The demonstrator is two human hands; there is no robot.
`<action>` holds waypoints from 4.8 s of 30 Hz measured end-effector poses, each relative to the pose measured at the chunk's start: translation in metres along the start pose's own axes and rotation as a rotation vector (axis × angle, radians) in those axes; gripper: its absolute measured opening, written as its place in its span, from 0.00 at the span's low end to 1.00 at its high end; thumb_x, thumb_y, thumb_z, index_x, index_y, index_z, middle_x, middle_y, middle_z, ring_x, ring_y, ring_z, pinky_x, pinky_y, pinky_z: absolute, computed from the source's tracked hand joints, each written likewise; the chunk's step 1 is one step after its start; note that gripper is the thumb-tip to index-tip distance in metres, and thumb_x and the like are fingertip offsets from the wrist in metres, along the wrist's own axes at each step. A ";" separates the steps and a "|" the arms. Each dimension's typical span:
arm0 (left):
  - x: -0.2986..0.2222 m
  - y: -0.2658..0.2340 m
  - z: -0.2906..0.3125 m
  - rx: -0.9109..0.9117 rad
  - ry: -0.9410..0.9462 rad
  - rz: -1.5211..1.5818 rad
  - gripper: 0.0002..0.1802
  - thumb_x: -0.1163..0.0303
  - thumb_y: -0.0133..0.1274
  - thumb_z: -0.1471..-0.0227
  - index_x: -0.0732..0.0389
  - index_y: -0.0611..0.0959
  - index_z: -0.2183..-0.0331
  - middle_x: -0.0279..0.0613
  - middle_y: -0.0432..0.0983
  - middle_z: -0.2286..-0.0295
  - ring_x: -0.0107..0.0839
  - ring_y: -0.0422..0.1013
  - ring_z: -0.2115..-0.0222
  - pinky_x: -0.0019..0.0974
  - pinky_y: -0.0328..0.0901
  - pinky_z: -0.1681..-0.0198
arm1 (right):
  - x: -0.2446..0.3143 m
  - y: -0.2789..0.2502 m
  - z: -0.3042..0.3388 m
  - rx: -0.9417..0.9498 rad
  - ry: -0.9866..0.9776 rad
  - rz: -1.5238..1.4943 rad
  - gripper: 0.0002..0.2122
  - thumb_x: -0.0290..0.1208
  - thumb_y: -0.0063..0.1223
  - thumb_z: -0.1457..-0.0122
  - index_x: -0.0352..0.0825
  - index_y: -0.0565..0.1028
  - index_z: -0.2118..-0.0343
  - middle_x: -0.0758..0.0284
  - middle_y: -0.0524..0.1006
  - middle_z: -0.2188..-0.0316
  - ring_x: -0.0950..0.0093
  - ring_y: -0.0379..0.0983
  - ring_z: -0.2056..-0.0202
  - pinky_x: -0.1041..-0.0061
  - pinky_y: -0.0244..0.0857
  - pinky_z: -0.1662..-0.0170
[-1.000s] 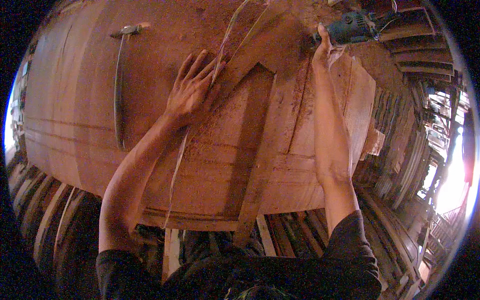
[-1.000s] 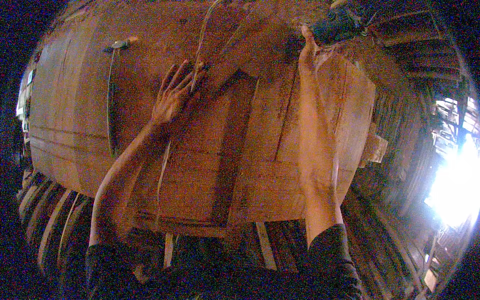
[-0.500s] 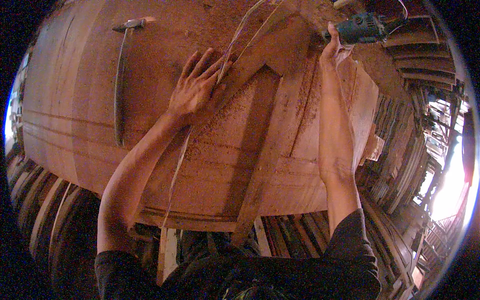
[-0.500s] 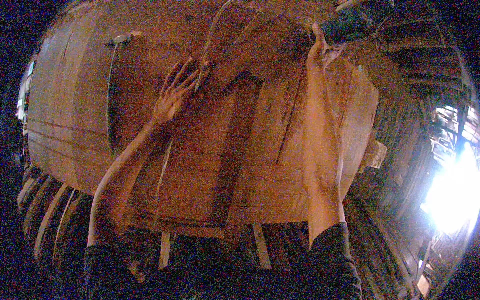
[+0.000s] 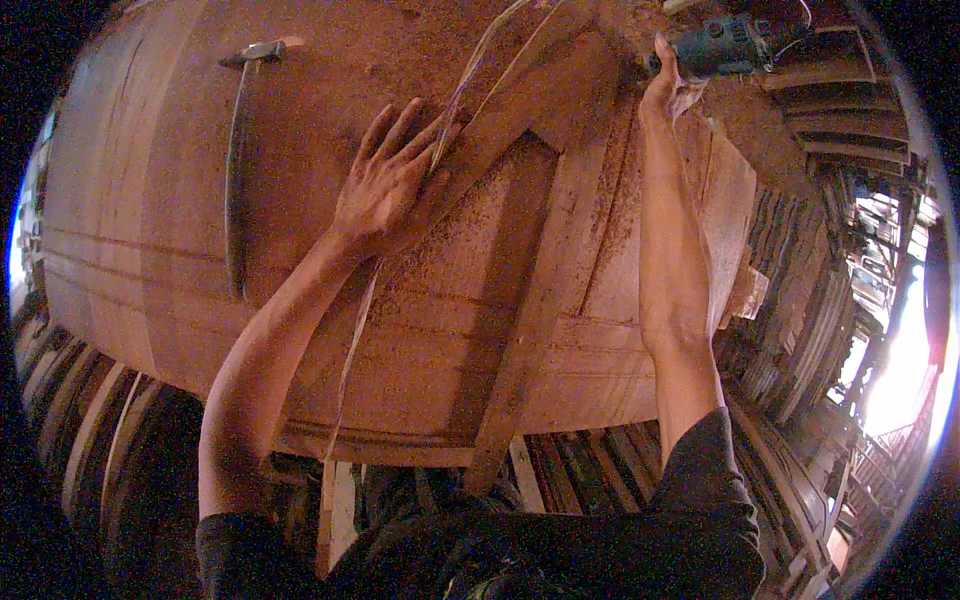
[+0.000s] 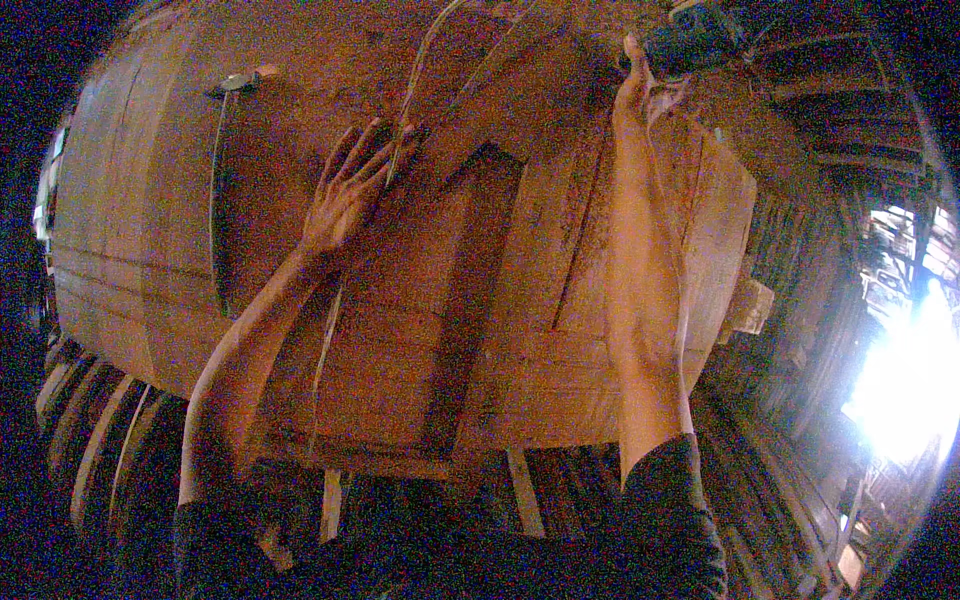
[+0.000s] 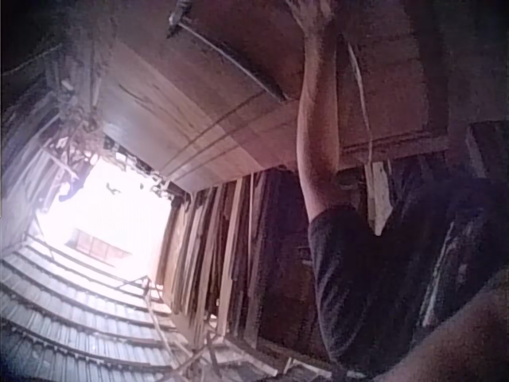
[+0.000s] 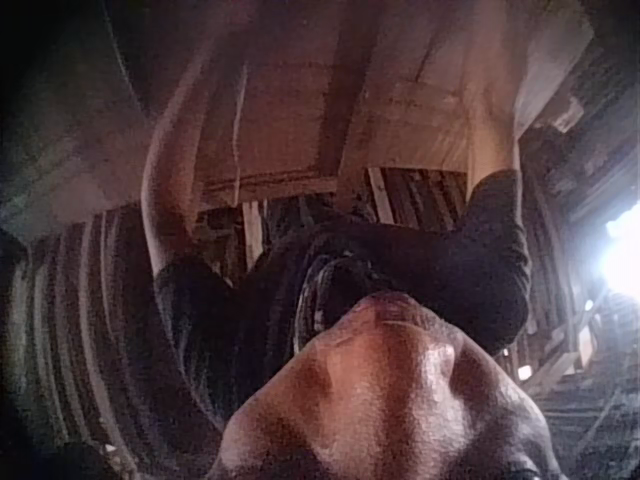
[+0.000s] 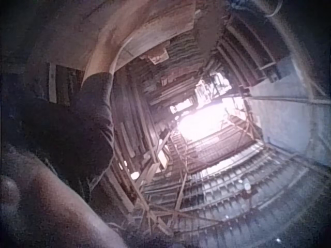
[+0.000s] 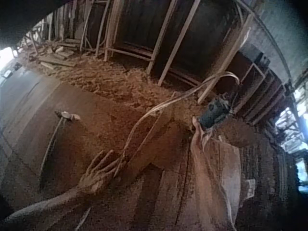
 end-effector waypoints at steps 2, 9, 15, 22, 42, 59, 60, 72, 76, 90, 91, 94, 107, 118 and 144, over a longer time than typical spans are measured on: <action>0.002 0.000 0.003 0.014 -0.014 -0.023 0.31 0.55 0.37 0.33 0.53 0.65 0.33 0.38 0.56 0.32 0.44 0.43 0.29 0.51 0.32 0.26 | 0.007 0.008 0.004 0.009 -0.007 -0.036 0.32 0.40 0.78 0.58 0.33 0.72 0.52 0.67 0.77 0.56 0.70 0.72 0.57 0.67 0.66 0.47; -0.004 -0.019 0.006 -0.039 0.004 0.051 0.31 0.56 0.39 0.34 0.54 0.65 0.33 0.39 0.57 0.32 0.46 0.46 0.30 0.51 0.35 0.26 | 0.004 0.015 0.006 0.095 0.032 -0.169 0.30 0.36 0.78 0.58 0.34 0.72 0.53 0.67 0.76 0.58 0.71 0.72 0.58 0.68 0.68 0.50; -0.005 0.005 0.008 -0.033 -0.014 0.047 0.30 0.57 0.41 0.35 0.51 0.68 0.35 0.38 0.61 0.34 0.45 0.47 0.30 0.50 0.36 0.26 | 0.026 -0.012 0.001 0.050 -0.053 -0.088 0.32 0.37 0.77 0.56 0.34 0.73 0.49 0.67 0.77 0.55 0.70 0.73 0.56 0.69 0.69 0.50; 0.005 0.006 0.003 -0.137 0.090 -0.055 0.28 0.58 0.44 0.35 0.47 0.70 0.35 0.36 0.65 0.36 0.43 0.52 0.31 0.52 0.41 0.27 | 0.116 -0.080 0.111 0.054 0.222 0.125 0.31 0.39 0.74 0.52 0.33 0.73 0.46 0.67 0.77 0.52 0.70 0.73 0.53 0.67 0.69 0.47; 0.070 0.029 -0.031 -0.212 0.363 -0.388 0.22 0.62 0.45 0.34 0.50 0.78 0.42 0.54 0.78 0.52 0.53 0.77 0.54 0.54 0.72 0.49 | 0.111 -0.188 0.271 0.061 0.553 -0.076 0.29 0.36 0.68 0.47 0.33 0.72 0.43 0.66 0.76 0.49 0.69 0.72 0.48 0.65 0.65 0.41; 0.048 -0.039 -0.056 -0.041 -0.040 0.012 0.29 0.55 0.36 0.30 0.62 0.70 0.37 0.42 0.55 0.32 0.43 0.45 0.29 0.50 0.37 0.26 | 0.069 -0.205 0.259 0.098 0.670 -0.267 0.27 0.33 0.62 0.43 0.32 0.71 0.40 0.65 0.76 0.46 0.68 0.70 0.43 0.64 0.60 0.35; 0.040 -0.036 -0.063 -0.071 -0.007 0.039 0.28 0.55 0.37 0.30 0.62 0.71 0.37 0.43 0.57 0.33 0.43 0.46 0.30 0.50 0.37 0.26 | 0.030 -0.265 0.256 0.049 0.807 -0.372 0.27 0.33 0.62 0.43 0.32 0.71 0.40 0.65 0.75 0.45 0.67 0.70 0.42 0.64 0.59 0.34; 0.039 -0.034 -0.043 -0.244 0.002 0.001 0.23 0.61 0.46 0.33 0.64 0.77 0.43 0.47 0.69 0.39 0.46 0.58 0.34 0.52 0.49 0.29 | 0.059 -0.218 0.279 0.105 0.719 -0.281 0.27 0.34 0.63 0.44 0.32 0.71 0.41 0.65 0.75 0.45 0.68 0.69 0.42 0.63 0.58 0.35; 0.039 -0.031 -0.037 -0.318 0.160 -0.038 0.26 0.57 0.41 0.31 0.61 0.73 0.39 0.45 0.64 0.36 0.43 0.51 0.31 0.50 0.41 0.27 | 0.062 -0.217 0.278 0.106 0.714 -0.267 0.27 0.35 0.64 0.44 0.33 0.71 0.41 0.66 0.75 0.45 0.68 0.69 0.43 0.63 0.59 0.36; 0.044 -0.024 -0.052 -0.038 -0.069 0.000 0.31 0.54 0.34 0.29 0.59 0.62 0.33 0.44 0.57 0.33 0.41 0.43 0.29 0.48 0.35 0.25 | 0.067 -0.208 0.277 0.131 0.698 -0.217 0.27 0.37 0.67 0.45 0.34 0.72 0.43 0.67 0.75 0.46 0.70 0.69 0.44 0.64 0.61 0.38; 0.044 -0.024 -0.053 -0.031 -0.067 0.008 0.31 0.54 0.33 0.29 0.59 0.62 0.33 0.44 0.56 0.33 0.41 0.43 0.29 0.48 0.34 0.25 | 0.067 -0.207 0.276 0.131 0.694 -0.212 0.27 0.37 0.67 0.46 0.34 0.72 0.44 0.67 0.75 0.46 0.70 0.69 0.44 0.64 0.61 0.38; 0.042 -0.028 -0.055 0.004 -0.081 0.028 0.30 0.54 0.33 0.29 0.59 0.62 0.33 0.45 0.56 0.33 0.41 0.42 0.29 0.49 0.34 0.25 | 0.069 -0.204 0.278 0.130 0.687 -0.205 0.27 0.37 0.68 0.46 0.35 0.72 0.44 0.68 0.75 0.46 0.70 0.69 0.44 0.64 0.61 0.39; 0.038 -0.033 -0.040 -0.334 0.233 -0.167 0.32 0.49 0.39 0.32 0.59 0.70 0.37 0.48 0.62 0.37 0.50 0.58 0.36 0.55 0.51 0.32 | 0.088 -0.181 0.281 0.070 0.622 -0.151 0.27 0.39 0.70 0.47 0.36 0.73 0.46 0.69 0.76 0.47 0.71 0.69 0.45 0.64 0.63 0.41; 0.040 -0.030 -0.052 -0.312 0.188 -0.064 0.24 0.63 0.45 0.33 0.57 0.74 0.39 0.37 0.66 0.36 0.45 0.57 0.33 0.53 0.47 0.30 | 0.084 -0.156 0.273 -0.017 0.533 -0.120 0.27 0.41 0.72 0.49 0.37 0.74 0.47 0.70 0.76 0.48 0.72 0.69 0.46 0.64 0.65 0.43; 0.029 -0.035 -0.056 -0.115 0.098 -0.052 0.28 0.55 0.36 0.30 0.55 0.70 0.35 0.36 0.60 0.33 0.45 0.50 0.31 0.51 0.39 0.27 | 0.140 -0.086 0.172 0.112 0.176 -0.164 0.25 0.29 0.76 0.56 0.38 0.75 0.54 0.69 0.81 0.63 0.71 0.79 0.64 0.68 0.76 0.59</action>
Point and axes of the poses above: each hand's wrist, its own z-axis away from the middle knuckle, its own y-axis out of the palm, x = y × z, the point moved 9 cm from there along -z, towards the middle knuckle
